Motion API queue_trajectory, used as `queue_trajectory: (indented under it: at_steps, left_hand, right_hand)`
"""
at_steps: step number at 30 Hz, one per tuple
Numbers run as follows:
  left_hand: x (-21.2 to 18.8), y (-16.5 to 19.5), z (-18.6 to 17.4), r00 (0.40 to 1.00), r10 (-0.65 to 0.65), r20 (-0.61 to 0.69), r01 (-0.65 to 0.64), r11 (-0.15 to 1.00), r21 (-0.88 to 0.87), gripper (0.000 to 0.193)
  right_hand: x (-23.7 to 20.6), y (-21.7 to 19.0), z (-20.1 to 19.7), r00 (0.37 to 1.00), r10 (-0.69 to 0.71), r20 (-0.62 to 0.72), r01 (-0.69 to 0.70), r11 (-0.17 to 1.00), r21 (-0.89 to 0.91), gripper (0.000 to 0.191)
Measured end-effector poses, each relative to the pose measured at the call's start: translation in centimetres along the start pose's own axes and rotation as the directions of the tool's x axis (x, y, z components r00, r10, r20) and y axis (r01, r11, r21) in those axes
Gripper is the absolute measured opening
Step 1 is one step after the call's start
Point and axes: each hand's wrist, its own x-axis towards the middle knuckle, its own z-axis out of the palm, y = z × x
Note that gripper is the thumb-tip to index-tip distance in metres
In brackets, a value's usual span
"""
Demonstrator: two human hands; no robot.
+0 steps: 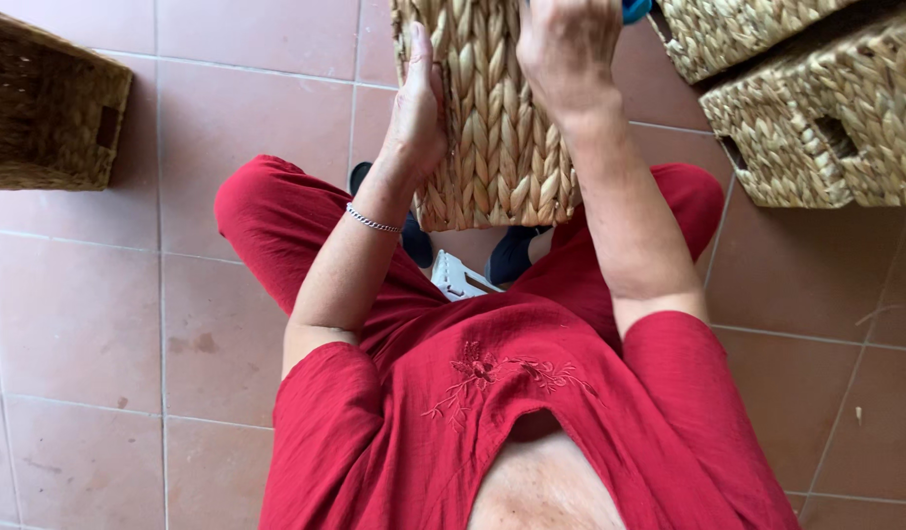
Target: The person sits on the floor and wipes woven water-hyacinth storage baskets one at a time with a blue cloth, turning each basket to clean its sides and lid, then sets the finished basket aside and takes the next one from the stack.
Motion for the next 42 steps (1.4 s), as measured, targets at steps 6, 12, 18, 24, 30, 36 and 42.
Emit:
queue_trajectory:
  at_steps: [6,12,18,24,30,36,42]
  left_hand:
    - [3.0,0.4,-1.5,0.958,0.080,0.276,-0.013,0.972,-0.236,0.079]
    - [2.5,0.4,-0.5,0.987,0.059,0.151,-0.029,0.981,-0.192,0.074]
    - [-2.9,0.1,0.0,0.981,-0.135,0.139,0.142,0.989,-0.041,0.077]
    - [-6.0,-1.0,0.3,0.982,-0.163,0.096,0.172,0.981,-0.090,0.078]
    - [-5.2,-1.1,0.1,0.997,0.005,-0.077,0.011,0.978,0.209,0.078]
    - [-3.3,-0.8,-0.2,0.993,0.118,-0.032,-0.094,0.905,0.416,0.081]
    - [-0.8,-1.0,-4.2,0.992,0.115,0.047,-0.123,0.968,0.217,0.077]
  right_hand:
    - [-13.0,-0.6,1.9,0.791,-0.495,-0.360,0.479,0.867,-0.138,0.057]
    - [-19.1,0.3,2.7,0.812,-0.503,-0.297,0.494,0.862,-0.109,0.052]
    - [-10.5,0.0,0.6,0.790,-0.409,-0.456,0.363,0.912,-0.189,0.061]
    - [-5.9,2.1,-4.7,0.867,-0.227,-0.444,0.407,0.836,0.368,0.040]
    - [-9.2,4.4,-6.7,0.909,-0.249,-0.334,0.410,0.680,0.608,0.041]
    - [-10.9,5.0,-7.2,0.886,-0.187,-0.424,0.429,0.676,0.599,0.039]
    - [-12.6,2.0,-4.8,0.840,-0.231,-0.491,0.445,0.812,0.379,0.050]
